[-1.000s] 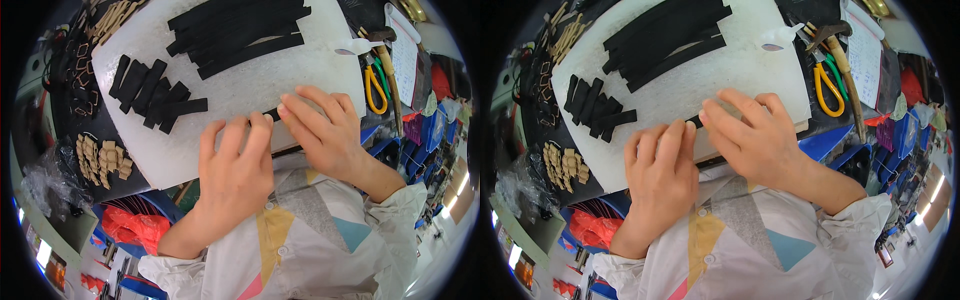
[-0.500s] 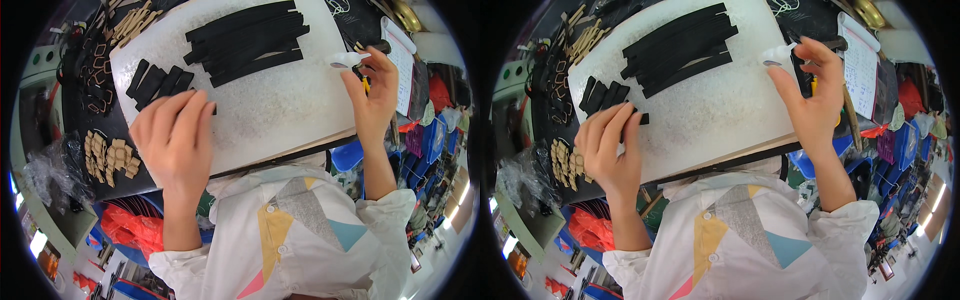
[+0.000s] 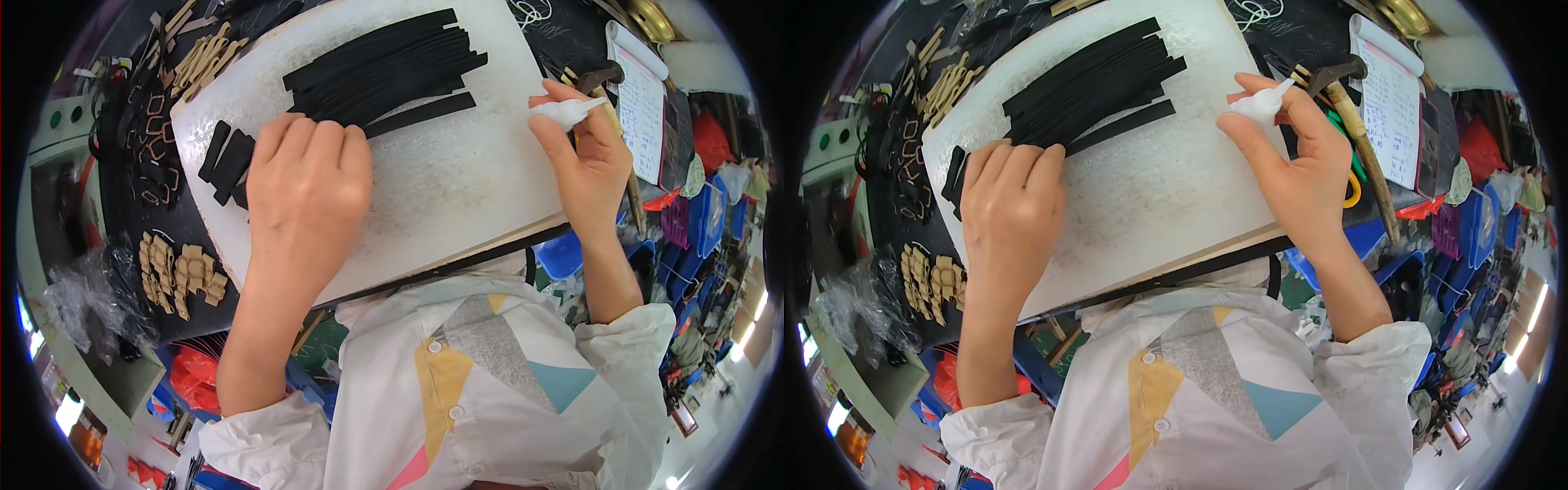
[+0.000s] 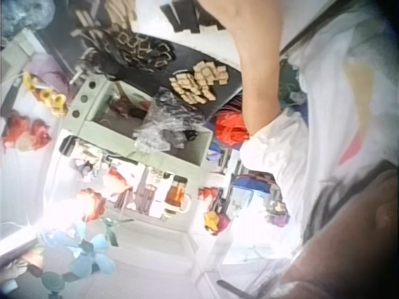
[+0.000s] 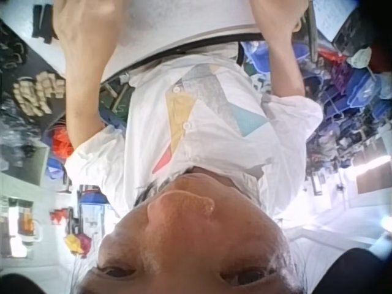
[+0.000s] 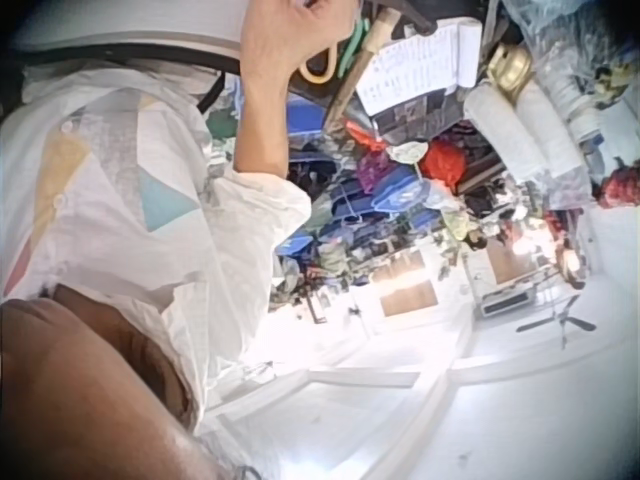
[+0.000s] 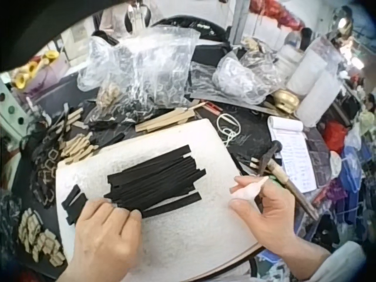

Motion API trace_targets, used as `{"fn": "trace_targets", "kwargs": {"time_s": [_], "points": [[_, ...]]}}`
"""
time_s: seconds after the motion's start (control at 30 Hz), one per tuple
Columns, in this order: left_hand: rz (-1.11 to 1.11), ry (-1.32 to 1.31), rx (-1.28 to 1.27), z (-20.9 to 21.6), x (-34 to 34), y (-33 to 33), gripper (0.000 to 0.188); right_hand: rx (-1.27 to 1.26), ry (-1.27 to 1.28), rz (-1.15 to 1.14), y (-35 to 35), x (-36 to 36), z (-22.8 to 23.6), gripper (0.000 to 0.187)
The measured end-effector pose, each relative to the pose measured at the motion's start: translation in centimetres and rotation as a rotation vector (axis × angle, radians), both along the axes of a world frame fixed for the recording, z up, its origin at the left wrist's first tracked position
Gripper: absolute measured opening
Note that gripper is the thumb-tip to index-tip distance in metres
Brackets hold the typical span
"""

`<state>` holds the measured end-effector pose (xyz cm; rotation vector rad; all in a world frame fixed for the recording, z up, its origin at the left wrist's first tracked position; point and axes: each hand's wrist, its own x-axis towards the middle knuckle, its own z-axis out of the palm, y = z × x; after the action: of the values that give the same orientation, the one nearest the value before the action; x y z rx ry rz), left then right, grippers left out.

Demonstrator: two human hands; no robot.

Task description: Applying glue to thin black material strips for shoe assembly on a workshop bench.

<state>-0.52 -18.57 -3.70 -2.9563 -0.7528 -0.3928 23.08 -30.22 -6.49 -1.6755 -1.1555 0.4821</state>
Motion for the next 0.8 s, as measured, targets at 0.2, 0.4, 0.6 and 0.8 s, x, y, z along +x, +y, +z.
{"fn": "trace_targets", "kwargs": {"time_s": [0.2, 0.4, 0.6, 0.8], "points": [[0.234, -0.5, -0.751, 0.4, 0.3, -4.1, 0.012, 0.007, 0.235, -0.003, -1.9, 0.4, 2.0, 0.035], [0.647, -0.754, -1.619, 0.3, -0.8, -7.0, 0.018, -0.016, 0.203, 0.06, -3.7, 0.2, 3.2, 0.037], [0.666, -0.826, -1.634, -0.5, -1.1, -7.8, 0.021, -0.109, -0.382, 0.227, -3.4, -1.0, 3.8, 0.033], [0.68, -0.842, -1.596, -0.6, -0.9, -8.0, 0.02, 0.137, -0.922, 0.481, -1.9, -1.1, 4.2, 0.043]]}}
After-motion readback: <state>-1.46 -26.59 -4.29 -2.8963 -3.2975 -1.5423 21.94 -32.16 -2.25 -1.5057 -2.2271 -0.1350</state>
